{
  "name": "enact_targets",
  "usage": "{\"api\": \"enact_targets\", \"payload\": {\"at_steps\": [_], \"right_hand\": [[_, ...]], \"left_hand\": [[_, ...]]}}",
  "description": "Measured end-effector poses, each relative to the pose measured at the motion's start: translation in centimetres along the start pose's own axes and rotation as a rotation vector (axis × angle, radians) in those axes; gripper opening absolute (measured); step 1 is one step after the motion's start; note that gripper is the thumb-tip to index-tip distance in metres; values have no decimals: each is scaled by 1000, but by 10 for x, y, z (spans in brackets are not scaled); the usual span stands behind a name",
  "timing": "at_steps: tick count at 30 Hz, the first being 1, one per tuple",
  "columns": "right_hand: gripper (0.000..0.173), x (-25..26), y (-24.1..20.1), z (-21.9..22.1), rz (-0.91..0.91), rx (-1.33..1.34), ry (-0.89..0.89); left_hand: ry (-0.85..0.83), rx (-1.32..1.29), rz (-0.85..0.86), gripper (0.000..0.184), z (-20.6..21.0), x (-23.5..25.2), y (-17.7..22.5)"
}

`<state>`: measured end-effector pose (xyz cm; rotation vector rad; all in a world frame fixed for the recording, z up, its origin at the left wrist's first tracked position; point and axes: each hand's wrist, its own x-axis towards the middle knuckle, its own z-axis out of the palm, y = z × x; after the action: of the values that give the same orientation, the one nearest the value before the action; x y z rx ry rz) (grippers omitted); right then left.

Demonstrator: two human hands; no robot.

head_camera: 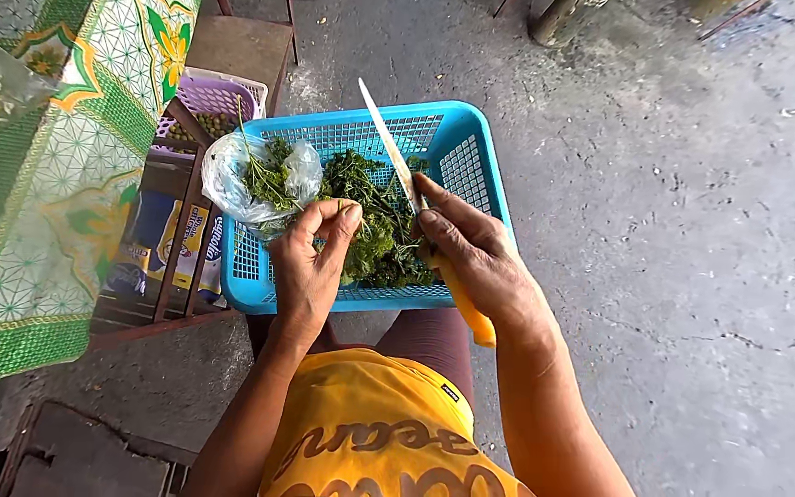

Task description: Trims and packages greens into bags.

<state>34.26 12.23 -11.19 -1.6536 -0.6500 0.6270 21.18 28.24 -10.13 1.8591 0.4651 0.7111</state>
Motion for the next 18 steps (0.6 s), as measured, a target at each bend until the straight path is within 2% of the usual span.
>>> {"api": "enact_targets", "payload": {"at_steps": [5, 7, 9, 12, 18], "right_hand": [[48, -4, 6, 11, 121, 181, -87], [54, -6, 8, 14, 155, 222, -127], [63, -8, 9, 16, 137, 208, -155], [63, -8, 8, 19, 42, 132, -125], [53, -9, 10, 12, 58, 236, -229]], "left_hand": [[-115, -337, -168, 20, -4, 2, 5], [-124, -383, -187, 19, -3, 1, 5], [-141, -339, -154, 19, -3, 1, 5], [-172, -244, -79, 18, -3, -1, 6], [-218, -90, 44, 16, -5, 1, 11]]}}
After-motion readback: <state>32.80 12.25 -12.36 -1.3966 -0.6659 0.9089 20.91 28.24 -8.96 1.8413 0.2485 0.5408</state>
